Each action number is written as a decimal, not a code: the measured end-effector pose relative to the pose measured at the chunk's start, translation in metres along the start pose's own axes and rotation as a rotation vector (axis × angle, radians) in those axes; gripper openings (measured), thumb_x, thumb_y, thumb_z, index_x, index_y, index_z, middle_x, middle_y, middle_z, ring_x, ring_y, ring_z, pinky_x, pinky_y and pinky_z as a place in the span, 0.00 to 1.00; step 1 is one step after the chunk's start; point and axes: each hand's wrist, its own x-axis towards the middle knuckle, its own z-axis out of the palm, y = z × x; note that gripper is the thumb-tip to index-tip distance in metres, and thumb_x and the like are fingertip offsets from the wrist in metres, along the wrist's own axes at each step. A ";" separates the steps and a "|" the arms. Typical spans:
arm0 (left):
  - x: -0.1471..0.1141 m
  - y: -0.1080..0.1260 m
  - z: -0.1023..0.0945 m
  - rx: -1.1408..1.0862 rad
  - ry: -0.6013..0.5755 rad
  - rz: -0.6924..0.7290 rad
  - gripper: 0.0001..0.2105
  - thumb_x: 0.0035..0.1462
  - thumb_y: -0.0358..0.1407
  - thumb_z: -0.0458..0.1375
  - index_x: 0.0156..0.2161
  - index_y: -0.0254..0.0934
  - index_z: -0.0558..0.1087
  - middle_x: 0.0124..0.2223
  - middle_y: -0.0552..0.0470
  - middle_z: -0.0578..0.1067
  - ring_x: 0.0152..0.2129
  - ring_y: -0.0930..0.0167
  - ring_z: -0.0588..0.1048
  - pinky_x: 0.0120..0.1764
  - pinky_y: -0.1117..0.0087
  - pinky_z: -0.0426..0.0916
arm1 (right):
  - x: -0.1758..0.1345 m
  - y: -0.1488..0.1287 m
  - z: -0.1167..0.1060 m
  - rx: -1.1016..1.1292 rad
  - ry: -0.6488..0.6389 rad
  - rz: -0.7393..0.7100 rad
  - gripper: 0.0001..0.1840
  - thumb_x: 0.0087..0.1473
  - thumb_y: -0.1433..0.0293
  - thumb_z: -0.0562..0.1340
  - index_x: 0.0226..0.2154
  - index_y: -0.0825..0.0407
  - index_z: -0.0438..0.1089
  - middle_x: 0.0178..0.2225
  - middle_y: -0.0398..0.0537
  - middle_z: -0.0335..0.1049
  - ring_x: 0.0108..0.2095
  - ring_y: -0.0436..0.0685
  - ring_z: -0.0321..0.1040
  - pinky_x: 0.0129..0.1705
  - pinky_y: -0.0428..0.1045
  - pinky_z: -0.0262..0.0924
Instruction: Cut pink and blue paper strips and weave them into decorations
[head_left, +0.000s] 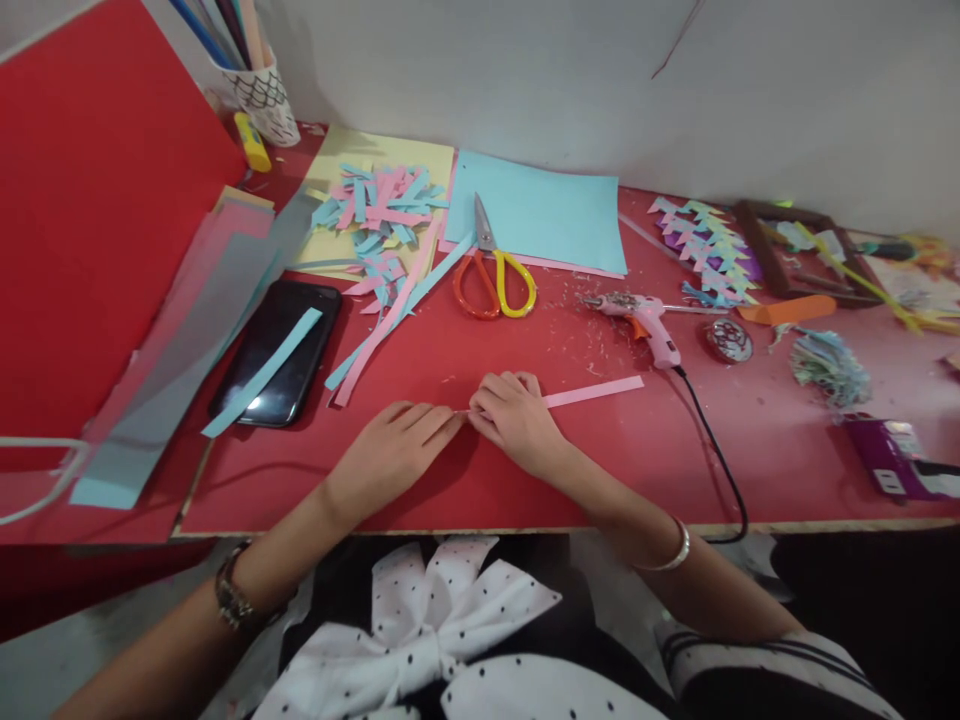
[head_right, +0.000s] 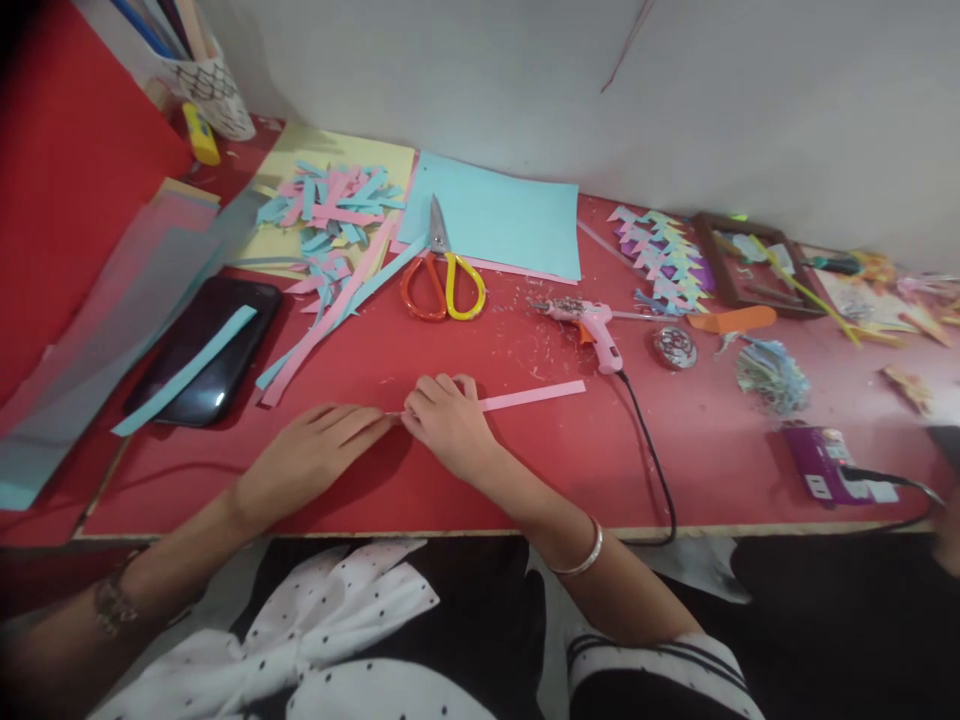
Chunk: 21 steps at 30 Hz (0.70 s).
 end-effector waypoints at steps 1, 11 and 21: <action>-0.001 0.001 0.000 -0.003 -0.019 0.027 0.16 0.55 0.22 0.44 0.45 0.34 0.69 0.39 0.48 0.75 0.35 0.70 0.72 0.37 0.69 0.65 | 0.000 0.000 0.000 0.004 -0.001 0.003 0.11 0.56 0.67 0.54 0.26 0.53 0.68 0.29 0.45 0.66 0.32 0.52 0.57 0.38 0.49 0.41; -0.007 0.007 0.000 0.012 0.009 -0.014 0.15 0.57 0.38 0.50 0.46 0.35 0.70 0.41 0.51 0.76 0.33 0.70 0.73 0.34 0.68 0.65 | -0.001 0.000 0.002 0.060 0.010 0.029 0.11 0.55 0.67 0.54 0.25 0.53 0.66 0.29 0.44 0.66 0.32 0.52 0.56 0.39 0.49 0.41; -0.019 0.001 0.003 -0.044 0.063 -0.073 0.15 0.59 0.40 0.46 0.43 0.36 0.71 0.37 0.50 0.77 0.33 0.69 0.73 0.35 0.67 0.63 | -0.003 0.001 -0.002 0.104 -0.005 0.038 0.09 0.52 0.66 0.54 0.25 0.52 0.64 0.30 0.44 0.65 0.33 0.52 0.57 0.42 0.50 0.41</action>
